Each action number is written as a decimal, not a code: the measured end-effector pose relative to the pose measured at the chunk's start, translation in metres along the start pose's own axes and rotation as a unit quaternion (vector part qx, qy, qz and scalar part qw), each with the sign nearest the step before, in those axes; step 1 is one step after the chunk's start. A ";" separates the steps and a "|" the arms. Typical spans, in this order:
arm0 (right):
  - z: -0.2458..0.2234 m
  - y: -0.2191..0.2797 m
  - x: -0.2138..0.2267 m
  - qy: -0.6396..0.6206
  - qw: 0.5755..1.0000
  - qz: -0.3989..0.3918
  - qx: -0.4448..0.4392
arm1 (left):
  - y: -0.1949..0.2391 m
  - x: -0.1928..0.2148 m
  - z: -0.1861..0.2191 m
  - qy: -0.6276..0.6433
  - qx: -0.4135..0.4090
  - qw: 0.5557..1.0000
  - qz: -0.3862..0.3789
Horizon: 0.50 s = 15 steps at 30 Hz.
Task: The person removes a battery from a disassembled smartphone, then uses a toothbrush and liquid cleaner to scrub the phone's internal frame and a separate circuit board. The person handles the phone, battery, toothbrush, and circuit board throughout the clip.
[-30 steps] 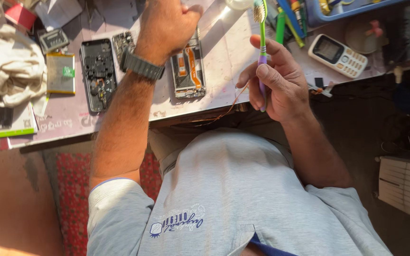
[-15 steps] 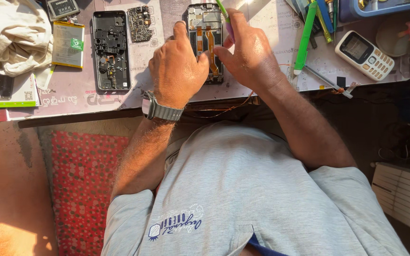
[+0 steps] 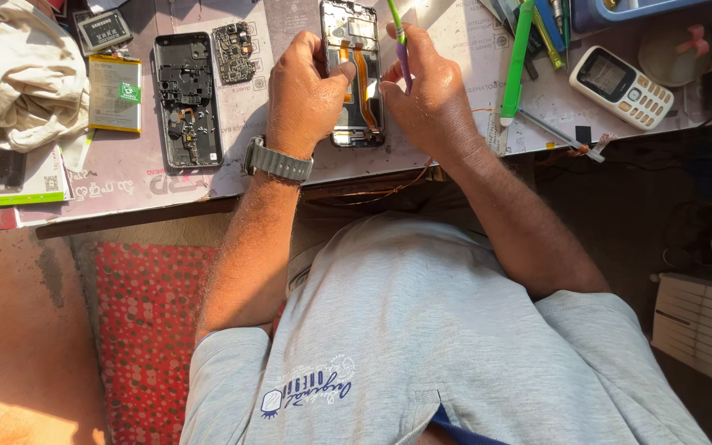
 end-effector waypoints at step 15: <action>-0.035 0.026 0.062 -0.009 0.999 -0.037 0.021 | 0.020 0.032 -0.003 0.208 -0.300 0.930 -0.041</action>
Point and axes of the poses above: each hand's wrist, its own y-axis away from the middle knuckle, its own x-axis out of the back of the hand, z = x × y, the point moved 1 cm from there along -y, towards the middle knuckle
